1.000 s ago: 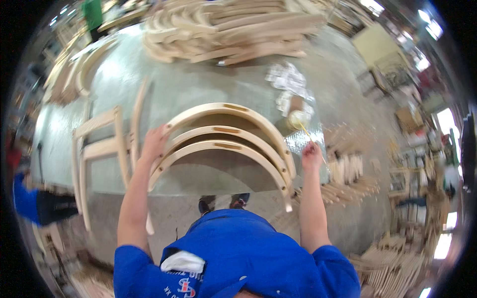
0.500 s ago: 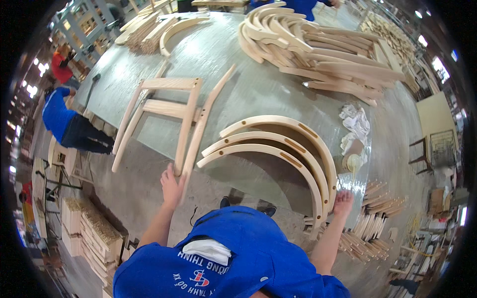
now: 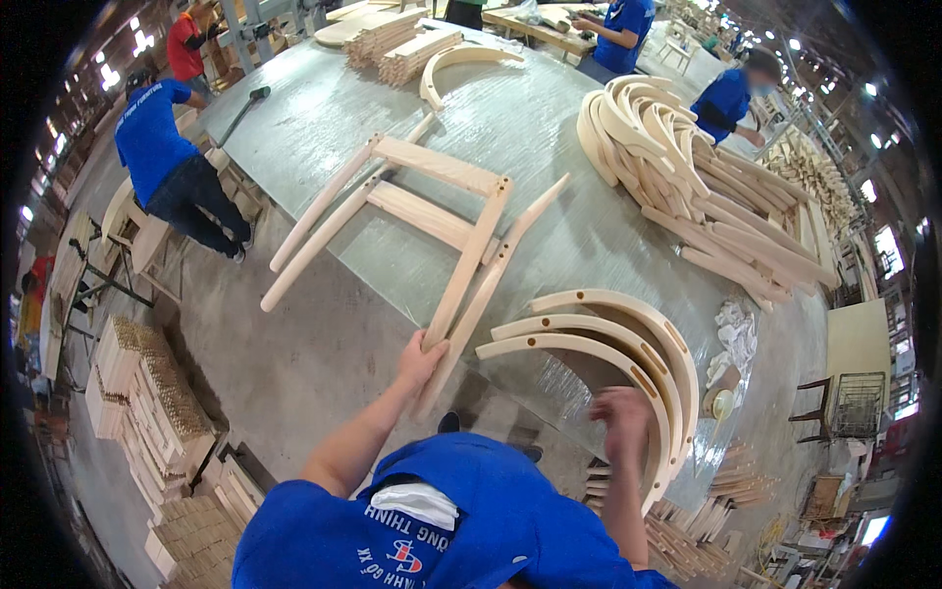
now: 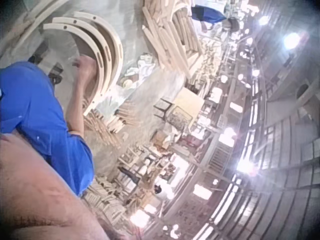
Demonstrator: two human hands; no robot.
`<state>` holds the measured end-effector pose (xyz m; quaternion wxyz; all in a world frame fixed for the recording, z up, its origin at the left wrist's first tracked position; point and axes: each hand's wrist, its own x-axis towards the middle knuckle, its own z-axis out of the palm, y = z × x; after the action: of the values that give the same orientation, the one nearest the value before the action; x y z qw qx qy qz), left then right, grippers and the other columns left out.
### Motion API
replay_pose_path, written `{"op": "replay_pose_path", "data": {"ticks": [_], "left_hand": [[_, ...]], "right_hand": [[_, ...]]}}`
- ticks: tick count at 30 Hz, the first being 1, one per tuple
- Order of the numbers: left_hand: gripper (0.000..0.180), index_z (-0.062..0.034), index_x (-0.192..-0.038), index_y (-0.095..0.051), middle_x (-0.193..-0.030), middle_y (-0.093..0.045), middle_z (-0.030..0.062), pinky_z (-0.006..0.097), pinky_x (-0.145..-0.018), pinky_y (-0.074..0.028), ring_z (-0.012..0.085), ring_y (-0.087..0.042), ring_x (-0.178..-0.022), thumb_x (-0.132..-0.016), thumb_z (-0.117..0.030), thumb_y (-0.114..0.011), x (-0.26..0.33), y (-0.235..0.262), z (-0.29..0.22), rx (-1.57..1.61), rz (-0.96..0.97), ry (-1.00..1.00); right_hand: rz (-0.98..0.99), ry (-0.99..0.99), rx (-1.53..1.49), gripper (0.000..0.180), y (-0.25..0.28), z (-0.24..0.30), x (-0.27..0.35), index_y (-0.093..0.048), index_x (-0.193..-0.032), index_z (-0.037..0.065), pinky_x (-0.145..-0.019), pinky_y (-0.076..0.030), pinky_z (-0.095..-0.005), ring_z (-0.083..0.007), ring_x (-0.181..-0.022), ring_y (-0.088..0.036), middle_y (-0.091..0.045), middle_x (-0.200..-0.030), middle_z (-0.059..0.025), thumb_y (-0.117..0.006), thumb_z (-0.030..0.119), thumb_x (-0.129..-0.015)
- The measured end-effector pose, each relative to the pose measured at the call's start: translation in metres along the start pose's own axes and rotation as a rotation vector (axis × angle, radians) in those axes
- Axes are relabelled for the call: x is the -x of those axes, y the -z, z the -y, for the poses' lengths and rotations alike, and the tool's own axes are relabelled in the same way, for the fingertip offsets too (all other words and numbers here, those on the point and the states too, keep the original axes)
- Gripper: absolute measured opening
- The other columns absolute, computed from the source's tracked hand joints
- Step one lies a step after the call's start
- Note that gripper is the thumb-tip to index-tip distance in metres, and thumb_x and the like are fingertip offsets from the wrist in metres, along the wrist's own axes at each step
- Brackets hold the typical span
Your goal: The person applies glue to the ends of wooden chair legs and curved chair parts using a small brush and a cup of glue. They handle multiple pieces one at a time, then walk to a refill station to pour more glue into the cup.
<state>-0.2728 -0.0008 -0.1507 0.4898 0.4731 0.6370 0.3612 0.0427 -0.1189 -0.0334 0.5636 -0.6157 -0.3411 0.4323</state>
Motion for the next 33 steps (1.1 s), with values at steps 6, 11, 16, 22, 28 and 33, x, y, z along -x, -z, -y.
{"op": "replay_pose_path", "data": {"ticks": [6, 11, 16, 22, 28, 33], "left_hand": [[0.035, 0.0005, -0.103, -0.052, -0.085, -0.062, 0.0110, 0.030, -0.069, -0.047, 0.0166, -0.058, -0.077, -0.087, -0.030, -0.059, 0.012, -0.009, 0.020, 0.249, -0.024, 0.036], [0.030, -0.0013, -0.099, -0.051, -0.080, -0.059, 0.0086, 0.030, -0.065, -0.046, 0.0155, -0.057, -0.071, -0.089, -0.029, -0.056, 0.024, 0.012, 0.016, 0.276, -0.167, 0.048], [0.028, -0.0019, -0.100, -0.050, -0.078, -0.057, 0.0079, 0.031, -0.064, -0.045, 0.0152, -0.054, -0.070, -0.090, -0.028, -0.056, 0.031, 0.036, 0.005, 0.177, -0.230, 0.003], [0.025, -0.0020, -0.093, -0.048, -0.077, -0.053, 0.0069, 0.030, -0.063, -0.042, 0.0130, -0.049, -0.071, -0.090, -0.026, -0.054, 0.013, 0.071, 0.003, 0.210, -0.280, 0.045], [0.031, -0.0003, -0.087, -0.047, -0.076, -0.053, 0.0115, 0.034, -0.063, -0.042, 0.0171, -0.048, -0.068, -0.088, -0.030, -0.055, -0.108, 0.163, 0.001, 0.036, -0.393, -0.104], [0.058, -0.0087, -0.132, -0.036, -0.122, -0.049, 0.0230, 0.048, -0.097, -0.034, 0.0419, -0.042, -0.118, -0.088, -0.044, -0.049, -0.163, 0.211, -0.057, -0.674, -0.710, 0.005]], "right_hand": [[0.749, -0.655, 0.055, 0.054, -0.172, -0.084, -0.001, -0.033, -0.127, 0.000, -0.063, -0.056, -0.0313, -0.0225, -0.083, -0.064, -0.057, -0.106, -0.0161, -0.060, 0.022, -0.086], [0.619, -0.481, 0.096, 0.048, -0.228, -0.104, -0.003, -0.034, -0.118, -0.002, -0.059, -0.056, -0.0339, -0.0217, -0.088, -0.061, -0.051, -0.107, -0.0146, -0.062, 0.017, -0.083], [0.668, -0.224, 0.071, 0.056, -0.250, -0.133, 0.004, -0.027, -0.127, -0.002, -0.062, -0.057, -0.0351, -0.0248, -0.094, -0.060, -0.050, -0.114, -0.0156, -0.059, 0.011, -0.083], [0.776, -0.305, -0.103, 0.040, -0.294, -0.133, -0.006, -0.040, -0.117, -0.004, -0.058, -0.057, -0.0353, -0.0242, -0.084, -0.063, -0.057, -0.100, -0.0144, -0.055, 0.009, -0.082], [0.781, -0.205, -0.270, 0.027, -0.415, -0.093, -0.060, -0.053, -0.101, -0.004, -0.044, -0.050, -0.0342, -0.0178, -0.059, -0.061, -0.059, -0.079, -0.0120, -0.059, 0.012, -0.080], [1.044, -0.346, 0.109, 0.022, -0.439, -0.035, -0.109, -0.053, -0.098, 0.000, -0.054, -0.053, -0.0327, -0.0188, -0.070, -0.062, -0.058, -0.079, -0.0101, -0.057, 0.019, -0.087]]}}
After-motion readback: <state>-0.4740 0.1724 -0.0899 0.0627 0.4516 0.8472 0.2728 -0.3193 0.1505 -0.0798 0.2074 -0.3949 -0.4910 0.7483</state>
